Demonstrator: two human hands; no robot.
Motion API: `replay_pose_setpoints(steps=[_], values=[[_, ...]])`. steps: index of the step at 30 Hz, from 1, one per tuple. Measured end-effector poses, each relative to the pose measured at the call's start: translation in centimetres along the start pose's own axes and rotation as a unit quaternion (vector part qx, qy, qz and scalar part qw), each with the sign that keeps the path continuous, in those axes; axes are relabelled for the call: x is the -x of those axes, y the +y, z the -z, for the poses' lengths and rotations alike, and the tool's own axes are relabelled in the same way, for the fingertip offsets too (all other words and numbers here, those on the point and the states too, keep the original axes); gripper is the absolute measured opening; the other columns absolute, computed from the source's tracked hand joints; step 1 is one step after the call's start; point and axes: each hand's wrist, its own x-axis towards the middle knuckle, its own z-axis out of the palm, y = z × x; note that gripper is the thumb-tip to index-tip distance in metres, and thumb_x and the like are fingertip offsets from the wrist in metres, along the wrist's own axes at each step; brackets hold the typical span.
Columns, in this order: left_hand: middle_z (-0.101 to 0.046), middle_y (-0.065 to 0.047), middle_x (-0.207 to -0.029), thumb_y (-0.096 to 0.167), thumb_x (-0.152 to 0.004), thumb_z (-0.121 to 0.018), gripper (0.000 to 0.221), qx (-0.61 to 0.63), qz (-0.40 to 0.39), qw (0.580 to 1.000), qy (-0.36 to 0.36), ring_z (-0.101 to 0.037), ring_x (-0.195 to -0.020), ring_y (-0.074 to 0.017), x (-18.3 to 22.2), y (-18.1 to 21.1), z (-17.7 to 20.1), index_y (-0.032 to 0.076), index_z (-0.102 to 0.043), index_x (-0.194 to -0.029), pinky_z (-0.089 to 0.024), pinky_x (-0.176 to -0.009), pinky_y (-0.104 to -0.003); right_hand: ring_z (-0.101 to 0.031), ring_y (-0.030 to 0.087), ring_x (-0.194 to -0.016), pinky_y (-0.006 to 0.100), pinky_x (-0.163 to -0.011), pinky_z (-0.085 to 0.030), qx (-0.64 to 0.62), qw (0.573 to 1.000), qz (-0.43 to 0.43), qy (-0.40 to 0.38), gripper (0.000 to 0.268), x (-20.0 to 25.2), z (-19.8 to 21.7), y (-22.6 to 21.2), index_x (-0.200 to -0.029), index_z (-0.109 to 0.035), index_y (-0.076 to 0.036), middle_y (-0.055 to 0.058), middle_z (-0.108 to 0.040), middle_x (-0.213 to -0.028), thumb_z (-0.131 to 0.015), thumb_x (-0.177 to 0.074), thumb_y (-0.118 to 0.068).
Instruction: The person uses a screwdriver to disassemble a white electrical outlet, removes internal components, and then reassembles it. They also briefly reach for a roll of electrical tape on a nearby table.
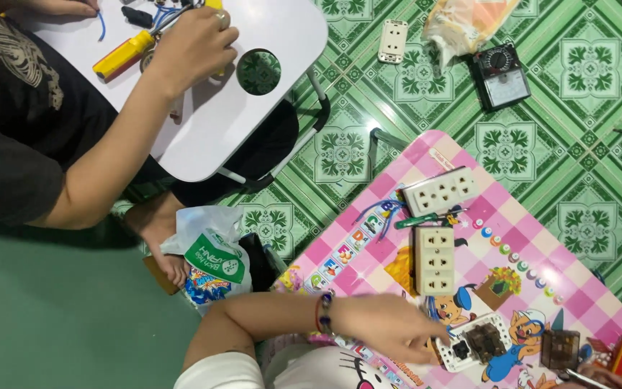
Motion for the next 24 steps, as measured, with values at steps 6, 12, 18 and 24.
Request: replay_pose_setpoints(steps=[6, 12, 18, 24], values=[[-0.072, -0.020, -0.089, 0.036, -0.087, -0.055, 0.042, -0.176, -0.071, 0.980, -0.065, -0.067, -0.075, -0.0451, -2.5, -2.5, -8.3, 0.006, -0.061, -0.115, -0.053, -0.063, -0.052, -0.062, 0.017, -0.093, 0.030, -0.093, -0.051, 0.023, 0.999, 0.017, 0.036, 0.040, 1.1, -5.8, -0.4, -0.079, -0.053, -0.019, 0.000, -0.059, -0.085, -0.054, -0.093, -0.056], [-0.068, -0.012, -0.079, 0.027, -0.089, -0.066, 0.031, -0.200, -0.120, 0.972, 0.022, -0.065, -0.063, -0.0344, -5.2, 2.0, -8.0, 0.003, -0.061, -0.109, -0.050, -0.055, -0.042, -0.043, 0.013, -0.062, 0.030, -0.063, -0.037, 0.046, 0.998, 0.032, 0.039, 0.040, 3.4, -5.8, -3.8, -0.089, -0.059, -0.018, -0.001, -0.048, -0.067, -0.042, -0.102, -0.052], [-0.061, -0.015, -0.118, 0.026, -0.090, -0.059, 0.046, -0.251, 0.040, 0.963, 0.093, -0.064, -0.088, -0.0362, -10.3, 1.3, -7.5, 0.010, -0.055, -0.133, -0.052, -0.077, -0.047, -0.036, 0.012, -0.049, 0.029, -0.056, -0.033, -0.034, 0.996, -0.032, 0.072, 0.042, 5.4, -10.7, -7.3, -0.078, -0.059, -0.018, -0.001, -0.038, -0.054, -0.040, -0.107, -0.041], [-0.056, -0.008, -0.116, 0.023, -0.094, -0.064, 0.032, -0.318, 0.034, 0.928, 0.193, -0.061, -0.095, -0.0267, -10.9, 3.7, -4.0, 0.008, -0.064, -0.123, -0.049, -0.084, -0.041, -0.037, 0.009, -0.049, 0.027, -0.054, -0.036, 0.028, 0.997, -0.057, 0.052, 0.035, 6.4, -11.4, -8.2, -0.085, -0.052, -0.019, -0.006, -0.034, -0.055, -0.035, -0.111, -0.036]])
